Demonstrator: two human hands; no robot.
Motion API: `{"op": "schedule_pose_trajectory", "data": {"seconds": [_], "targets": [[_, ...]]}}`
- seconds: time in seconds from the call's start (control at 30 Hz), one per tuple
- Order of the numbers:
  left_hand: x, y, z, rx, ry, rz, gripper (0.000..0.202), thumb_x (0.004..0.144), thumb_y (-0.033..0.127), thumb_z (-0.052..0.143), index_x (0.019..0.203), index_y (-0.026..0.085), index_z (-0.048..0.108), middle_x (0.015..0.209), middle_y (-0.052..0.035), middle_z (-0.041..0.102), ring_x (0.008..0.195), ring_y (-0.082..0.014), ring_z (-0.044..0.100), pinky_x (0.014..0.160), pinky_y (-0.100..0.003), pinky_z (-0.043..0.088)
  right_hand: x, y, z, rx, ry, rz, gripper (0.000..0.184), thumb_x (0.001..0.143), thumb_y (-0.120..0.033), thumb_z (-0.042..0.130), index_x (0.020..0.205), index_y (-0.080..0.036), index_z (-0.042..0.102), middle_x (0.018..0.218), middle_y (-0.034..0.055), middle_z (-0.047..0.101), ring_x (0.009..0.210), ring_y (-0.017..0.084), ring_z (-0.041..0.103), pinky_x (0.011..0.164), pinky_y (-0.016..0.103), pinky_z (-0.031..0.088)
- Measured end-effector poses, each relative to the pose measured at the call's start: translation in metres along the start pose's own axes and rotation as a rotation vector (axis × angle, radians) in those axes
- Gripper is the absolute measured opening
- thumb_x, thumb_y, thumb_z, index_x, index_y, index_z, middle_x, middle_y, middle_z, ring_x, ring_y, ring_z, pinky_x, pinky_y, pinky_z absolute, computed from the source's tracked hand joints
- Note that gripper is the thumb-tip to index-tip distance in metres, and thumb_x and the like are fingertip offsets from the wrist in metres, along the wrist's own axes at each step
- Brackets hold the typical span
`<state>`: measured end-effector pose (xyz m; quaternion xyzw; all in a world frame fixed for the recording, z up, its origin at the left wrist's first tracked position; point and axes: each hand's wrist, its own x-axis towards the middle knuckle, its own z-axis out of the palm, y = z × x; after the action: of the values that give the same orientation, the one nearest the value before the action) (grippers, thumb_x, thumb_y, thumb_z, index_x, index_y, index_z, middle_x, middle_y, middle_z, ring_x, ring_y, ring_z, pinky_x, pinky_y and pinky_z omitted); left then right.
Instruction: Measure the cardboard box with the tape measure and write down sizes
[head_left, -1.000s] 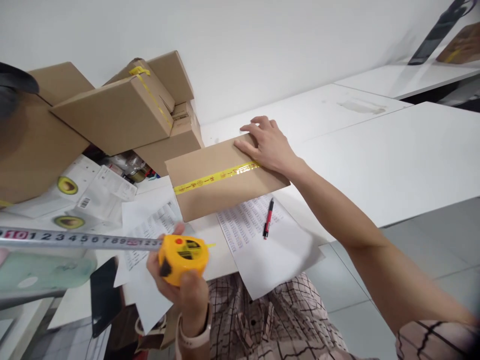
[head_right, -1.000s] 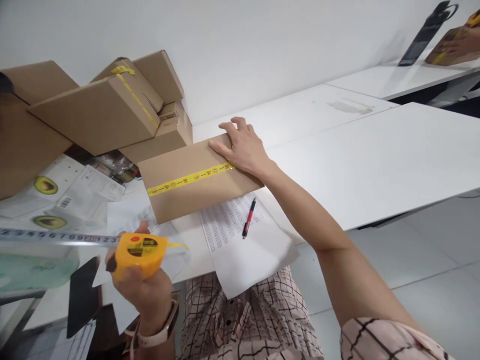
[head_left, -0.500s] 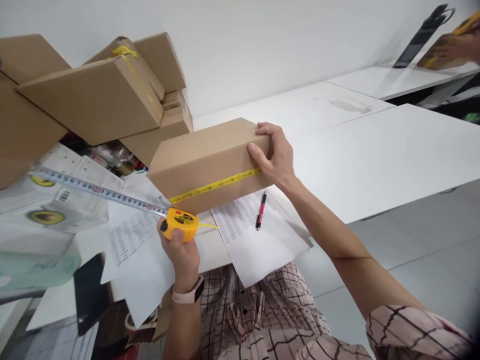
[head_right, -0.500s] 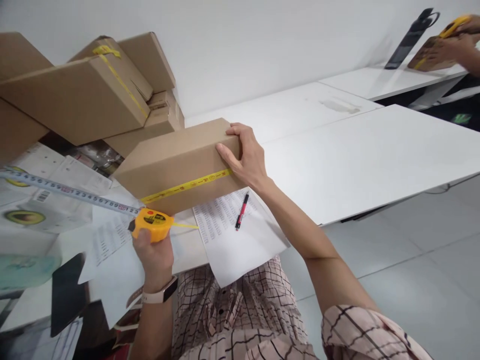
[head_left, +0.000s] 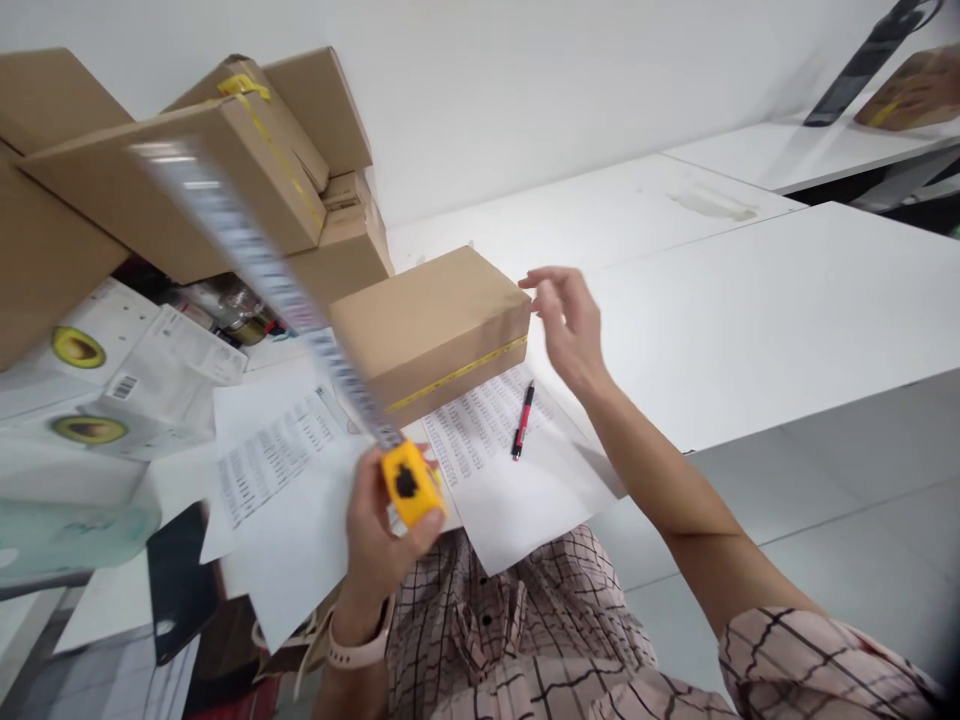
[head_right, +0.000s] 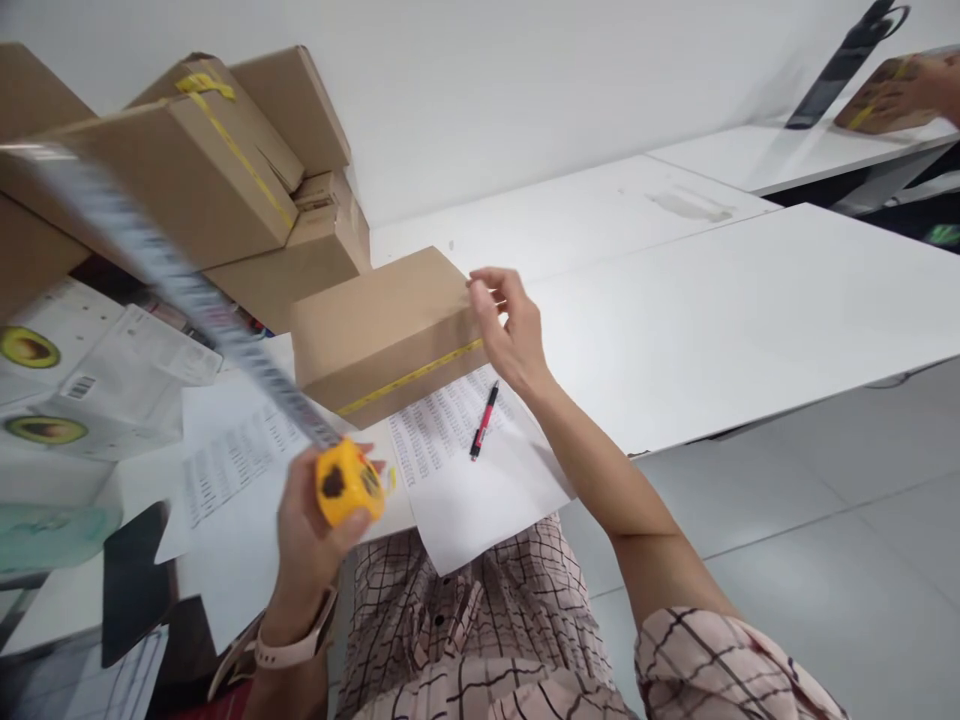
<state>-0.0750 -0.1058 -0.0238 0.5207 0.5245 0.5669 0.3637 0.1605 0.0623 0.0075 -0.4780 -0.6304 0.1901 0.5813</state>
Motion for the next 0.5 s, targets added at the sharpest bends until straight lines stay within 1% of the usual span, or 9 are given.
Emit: {"op": "schedule_pose_trajectory", "data": {"seconds": [0.07, 0.13, 0.17, 0.2, 0.23, 0.3, 0.37, 0.43, 0.5], "targets": [[-0.012, 0.007, 0.003, 0.150, -0.287, -0.118, 0.061, 0.067, 0.031, 0.080, 0.123, 0.022, 0.057, 0.112, -0.0095, 0.070, 0.094, -0.0264, 0.070, 0.077, -0.036, 0.059, 0.001, -0.016, -0.014, 0.167, -0.041, 0.060, 0.058, 0.100, -0.069, 0.024, 0.133, -0.030, 0.052, 0.111, 0.0077, 0.070, 0.083, 0.020, 0.067, 0.076, 0.038, 0.056], [-0.022, 0.005, 0.006, 0.295, -0.521, -0.200, 0.063, 0.067, 0.026, 0.078, 0.126, 0.024, 0.055, 0.110, -0.0071, 0.070, 0.094, -0.0250, 0.068, 0.079, -0.036, 0.058, 0.000, -0.026, -0.025, 0.325, -0.064, 0.036, 0.058, 0.099, -0.071, 0.029, 0.135, -0.032, 0.052, 0.095, 0.0043, 0.069, 0.065, 0.016, 0.062, 0.063, 0.033, 0.054], [-0.026, 0.003, 0.008, 0.354, -0.599, -0.227, 0.066, 0.066, 0.026, 0.078, 0.128, 0.025, 0.053, 0.111, -0.0067, 0.070, 0.095, -0.0253, 0.067, 0.082, -0.037, 0.058, -0.003, -0.029, -0.028, 0.381, -0.064, 0.011, 0.054, 0.099, -0.070, 0.035, 0.132, -0.032, 0.054, 0.087, 0.0023, 0.067, 0.059, 0.014, 0.058, 0.058, 0.032, 0.052], [-0.028, -0.001, 0.009, 0.404, -0.644, -0.244, 0.070, 0.066, 0.027, 0.079, 0.130, 0.025, 0.052, 0.113, -0.0071, 0.069, 0.098, -0.0265, 0.067, 0.085, -0.040, 0.057, -0.007, -0.030, -0.031, 0.417, -0.058, -0.012, 0.049, 0.098, -0.067, 0.041, 0.128, -0.031, 0.058, 0.079, 0.0004, 0.064, 0.055, 0.013, 0.054, 0.053, 0.030, 0.049], [-0.030, -0.004, 0.010, 0.444, -0.661, -0.252, 0.074, 0.066, 0.029, 0.080, 0.134, 0.026, 0.050, 0.117, -0.0079, 0.068, 0.102, -0.0282, 0.066, 0.089, -0.043, 0.056, -0.012, -0.030, -0.032, 0.437, -0.049, -0.027, 0.042, 0.098, -0.063, 0.048, 0.121, -0.031, 0.061, 0.073, -0.0013, 0.060, 0.052, 0.012, 0.051, 0.050, 0.029, 0.046], [-0.032, -0.008, 0.013, 0.478, -0.655, -0.262, 0.086, 0.066, 0.031, 0.081, 0.143, 0.028, 0.043, 0.122, -0.0091, 0.066, 0.107, -0.0306, 0.064, 0.094, -0.047, 0.054, -0.024, -0.030, -0.032, 0.457, -0.037, -0.024, 0.031, 0.097, -0.056, 0.056, 0.109, -0.028, 0.064, 0.063, -0.0038, 0.054, 0.047, 0.011, 0.046, 0.044, 0.027, 0.041], [-0.032, -0.008, 0.016, 0.444, -0.620, -0.262, 0.098, 0.069, 0.028, 0.079, 0.153, 0.029, 0.029, 0.121, -0.0086, 0.065, 0.107, -0.0294, 0.065, 0.095, -0.047, 0.053, -0.039, -0.030, -0.031, 0.466, -0.061, 0.004, 0.024, 0.097, -0.049, 0.060, 0.102, -0.026, 0.065, 0.060, -0.0048, 0.054, 0.046, 0.010, 0.045, 0.043, 0.026, 0.039], [-0.032, -0.005, 0.017, 0.402, -0.546, -0.242, 0.105, 0.072, 0.025, 0.077, 0.157, 0.030, 0.017, 0.116, -0.0065, 0.065, 0.102, -0.0258, 0.067, 0.092, -0.044, 0.056, -0.053, -0.030, -0.029, 0.459, -0.091, 0.025, 0.019, 0.098, -0.043, 0.061, 0.099, -0.024, 0.066, 0.061, -0.0046, 0.057, 0.047, 0.009, 0.047, 0.044, 0.026, 0.040], [-0.032, 0.000, 0.014, 0.414, -0.425, -0.196, 0.104, 0.074, 0.025, 0.076, 0.157, 0.032, 0.013, 0.115, -0.0060, 0.064, 0.101, -0.0247, 0.068, 0.087, -0.041, 0.058, -0.064, -0.025, -0.029, 0.425, -0.082, 0.030, 0.016, 0.099, -0.037, 0.060, 0.101, -0.024, 0.067, 0.061, -0.0044, 0.058, 0.049, 0.009, 0.050, 0.046, 0.025, 0.041]]}}
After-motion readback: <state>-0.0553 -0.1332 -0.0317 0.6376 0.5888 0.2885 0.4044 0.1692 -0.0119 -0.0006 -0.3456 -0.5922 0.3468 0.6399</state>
